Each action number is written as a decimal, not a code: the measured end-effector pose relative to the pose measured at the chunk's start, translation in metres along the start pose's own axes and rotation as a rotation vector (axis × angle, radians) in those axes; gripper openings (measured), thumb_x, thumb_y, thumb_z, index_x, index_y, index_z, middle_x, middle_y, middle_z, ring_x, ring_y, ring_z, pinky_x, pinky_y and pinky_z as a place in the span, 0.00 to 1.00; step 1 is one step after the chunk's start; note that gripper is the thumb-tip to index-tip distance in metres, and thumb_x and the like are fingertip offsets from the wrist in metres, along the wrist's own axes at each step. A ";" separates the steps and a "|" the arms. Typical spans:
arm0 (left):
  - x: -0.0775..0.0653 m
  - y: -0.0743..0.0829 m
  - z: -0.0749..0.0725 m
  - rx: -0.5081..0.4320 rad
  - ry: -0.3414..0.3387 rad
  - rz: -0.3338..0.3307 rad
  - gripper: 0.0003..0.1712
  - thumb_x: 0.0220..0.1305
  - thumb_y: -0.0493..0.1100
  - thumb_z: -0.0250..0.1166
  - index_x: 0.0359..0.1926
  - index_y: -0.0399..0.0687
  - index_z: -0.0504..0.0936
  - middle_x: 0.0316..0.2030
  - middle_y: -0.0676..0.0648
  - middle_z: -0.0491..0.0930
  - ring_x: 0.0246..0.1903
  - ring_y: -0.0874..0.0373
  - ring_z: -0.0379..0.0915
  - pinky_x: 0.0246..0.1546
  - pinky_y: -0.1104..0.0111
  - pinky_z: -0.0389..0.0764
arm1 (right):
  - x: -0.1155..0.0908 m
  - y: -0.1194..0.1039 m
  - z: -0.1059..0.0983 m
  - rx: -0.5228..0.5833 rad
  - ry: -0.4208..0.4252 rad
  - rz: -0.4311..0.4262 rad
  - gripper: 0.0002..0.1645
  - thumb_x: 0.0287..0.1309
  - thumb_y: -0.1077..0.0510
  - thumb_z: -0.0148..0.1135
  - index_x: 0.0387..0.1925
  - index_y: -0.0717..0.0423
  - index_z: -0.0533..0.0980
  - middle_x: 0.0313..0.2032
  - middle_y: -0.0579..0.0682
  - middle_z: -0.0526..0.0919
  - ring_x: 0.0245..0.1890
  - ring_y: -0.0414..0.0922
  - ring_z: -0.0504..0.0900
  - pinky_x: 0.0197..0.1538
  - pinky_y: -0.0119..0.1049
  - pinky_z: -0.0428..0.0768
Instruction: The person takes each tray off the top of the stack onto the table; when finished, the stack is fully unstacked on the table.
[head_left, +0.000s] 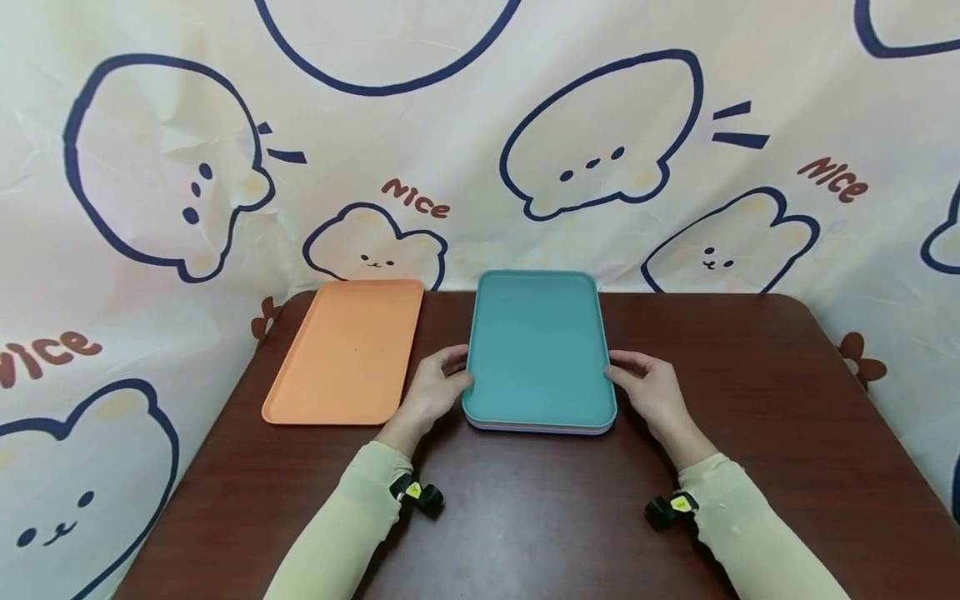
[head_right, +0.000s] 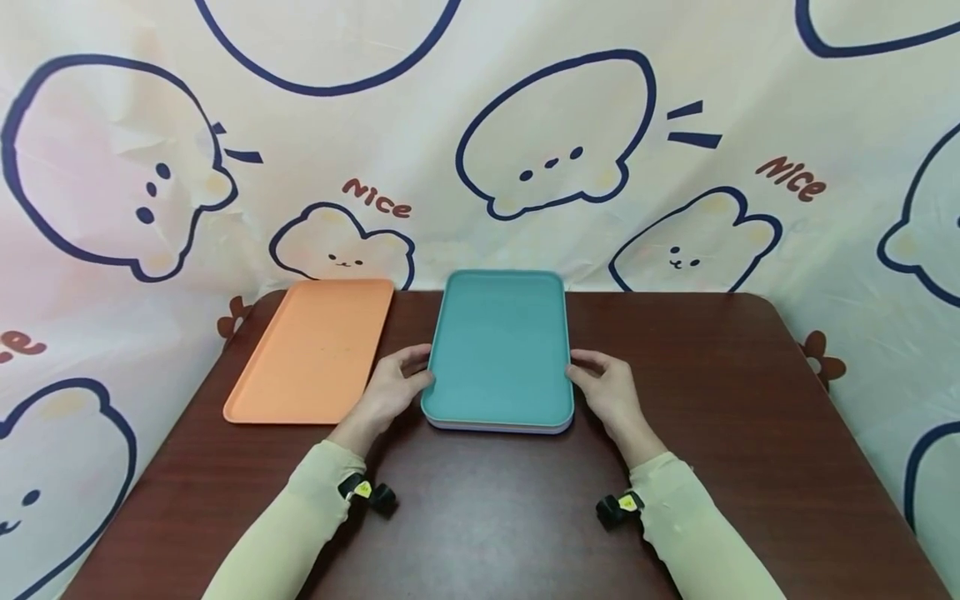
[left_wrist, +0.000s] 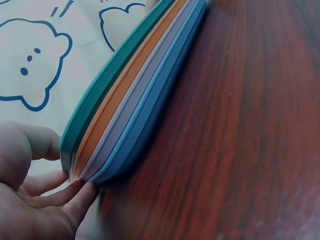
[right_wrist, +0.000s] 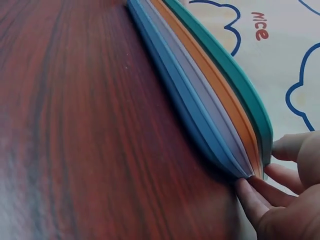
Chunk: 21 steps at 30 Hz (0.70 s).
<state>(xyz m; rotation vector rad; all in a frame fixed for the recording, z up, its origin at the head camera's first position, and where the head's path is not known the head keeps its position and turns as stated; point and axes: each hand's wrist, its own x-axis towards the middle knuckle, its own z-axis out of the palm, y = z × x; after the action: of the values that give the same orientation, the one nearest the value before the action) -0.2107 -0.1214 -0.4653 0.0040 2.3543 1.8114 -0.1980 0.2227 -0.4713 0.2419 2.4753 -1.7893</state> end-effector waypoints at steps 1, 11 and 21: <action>0.000 0.000 0.000 -0.002 0.001 0.002 0.33 0.71 0.31 0.61 0.76 0.35 0.72 0.72 0.34 0.75 0.73 0.40 0.74 0.66 0.53 0.83 | 0.000 0.000 0.001 -0.002 0.003 0.000 0.27 0.74 0.56 0.66 0.69 0.62 0.79 0.73 0.62 0.76 0.72 0.52 0.72 0.48 0.17 0.78; -0.003 -0.009 -0.018 -0.039 0.065 0.001 0.33 0.70 0.27 0.58 0.75 0.31 0.71 0.71 0.30 0.75 0.72 0.37 0.74 0.67 0.56 0.82 | 0.005 -0.005 0.022 0.005 -0.018 -0.015 0.25 0.73 0.57 0.67 0.67 0.61 0.81 0.74 0.60 0.75 0.76 0.51 0.68 0.52 0.18 0.74; -0.013 -0.010 -0.047 0.034 0.113 0.008 0.32 0.72 0.28 0.59 0.76 0.34 0.71 0.74 0.30 0.72 0.76 0.36 0.69 0.74 0.46 0.77 | 0.009 -0.012 0.054 0.016 -0.036 -0.052 0.23 0.72 0.57 0.69 0.65 0.60 0.83 0.70 0.61 0.80 0.73 0.53 0.74 0.54 0.25 0.80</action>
<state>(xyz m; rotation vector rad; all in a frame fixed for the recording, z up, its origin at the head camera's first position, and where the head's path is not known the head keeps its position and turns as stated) -0.2031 -0.1708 -0.4617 -0.0864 2.4647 1.8204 -0.2106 0.1690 -0.4785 0.1457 2.4661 -1.8170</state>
